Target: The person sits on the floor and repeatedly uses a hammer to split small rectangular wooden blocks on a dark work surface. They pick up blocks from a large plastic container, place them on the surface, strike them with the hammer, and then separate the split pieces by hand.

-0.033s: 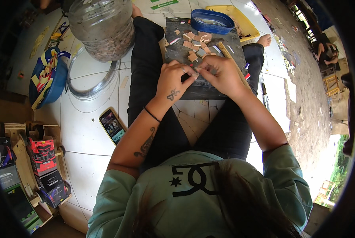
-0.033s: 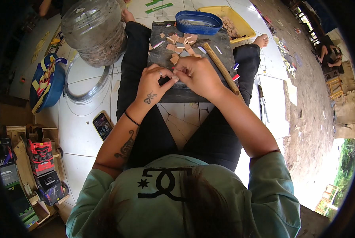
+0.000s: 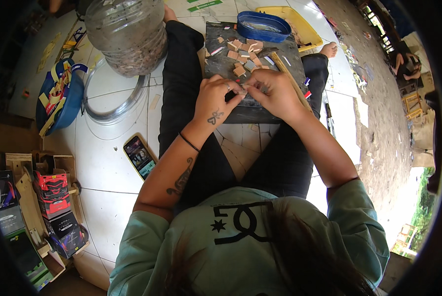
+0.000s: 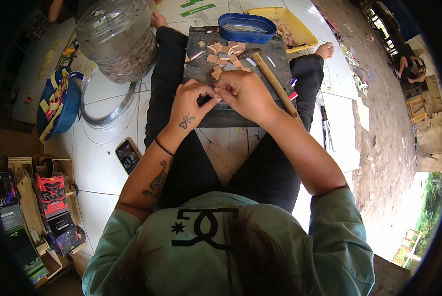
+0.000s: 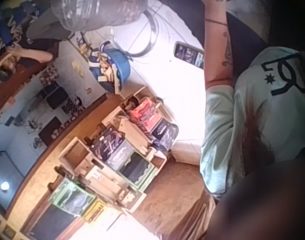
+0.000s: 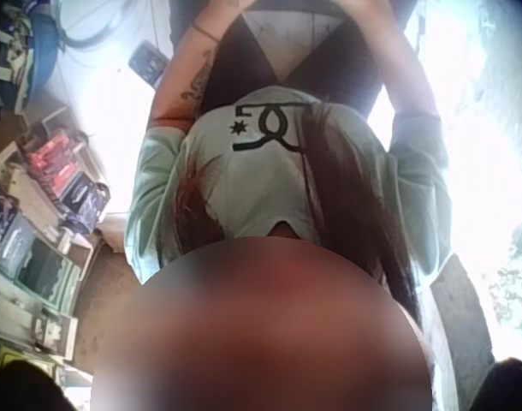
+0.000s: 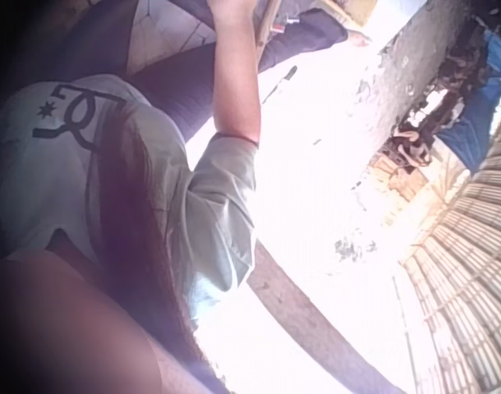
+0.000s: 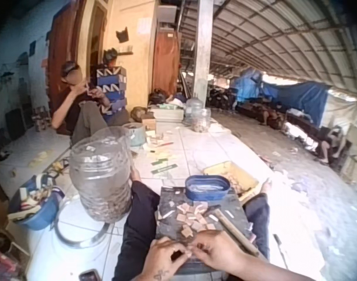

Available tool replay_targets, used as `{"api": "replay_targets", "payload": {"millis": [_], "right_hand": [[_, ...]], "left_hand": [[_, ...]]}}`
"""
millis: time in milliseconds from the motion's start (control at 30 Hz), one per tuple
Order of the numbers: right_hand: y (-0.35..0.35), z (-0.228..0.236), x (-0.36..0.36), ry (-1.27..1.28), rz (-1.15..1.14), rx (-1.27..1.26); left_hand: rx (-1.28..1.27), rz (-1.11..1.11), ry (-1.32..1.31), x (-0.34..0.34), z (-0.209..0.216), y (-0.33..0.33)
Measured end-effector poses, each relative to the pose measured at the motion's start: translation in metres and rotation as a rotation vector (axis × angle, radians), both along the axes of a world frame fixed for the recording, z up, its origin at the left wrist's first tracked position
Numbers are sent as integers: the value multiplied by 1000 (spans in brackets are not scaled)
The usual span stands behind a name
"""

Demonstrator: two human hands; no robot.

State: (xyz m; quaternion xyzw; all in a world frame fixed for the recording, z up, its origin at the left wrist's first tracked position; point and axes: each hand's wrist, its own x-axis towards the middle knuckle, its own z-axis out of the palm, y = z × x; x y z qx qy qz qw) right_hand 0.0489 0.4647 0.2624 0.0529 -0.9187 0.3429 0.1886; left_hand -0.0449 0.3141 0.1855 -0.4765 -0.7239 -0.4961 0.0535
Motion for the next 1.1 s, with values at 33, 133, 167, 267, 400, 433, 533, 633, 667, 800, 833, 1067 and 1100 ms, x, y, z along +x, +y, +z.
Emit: {"api": "replay_targets", "payload": {"millis": [33,133,167,267,400,433,533,633,667,800,833,1067,1100], "right_hand": [[0,0,0,-1,11,4],[0,1,-2,-12,33,-15],[0,0,-3,-16,38,-36],[4,-1,-1,-128,-15,-83],[15,-10,30,136,-184,177],[22,-11,50,43,-342,347],[38,-20,114,-169,-668,528],[43,-35,146,-385,-726,239],[42,-36,152,-276,-645,225],[16,-12,171,-322,-571,-55],[5,2,182,-425,-589,-169],[-40,57,213,-443,-490,38],[-42,59,213,-410,-494,65]], "left_hand": [[2,7,6,0,1,0],[-43,4,17,0,5,0],[0,-11,-1,1,6,1],[89,-46,-71,5,8,4],[134,-40,-75,9,6,7],[154,-31,-37,10,4,7],[178,-52,-40,8,1,7],[172,-48,-61,8,0,8],[161,-45,-54,8,-1,9],[178,-36,-21,9,0,10],[199,-39,-7,9,0,10],[156,-60,-92,12,2,9],[149,-56,-98,12,2,9]]}}
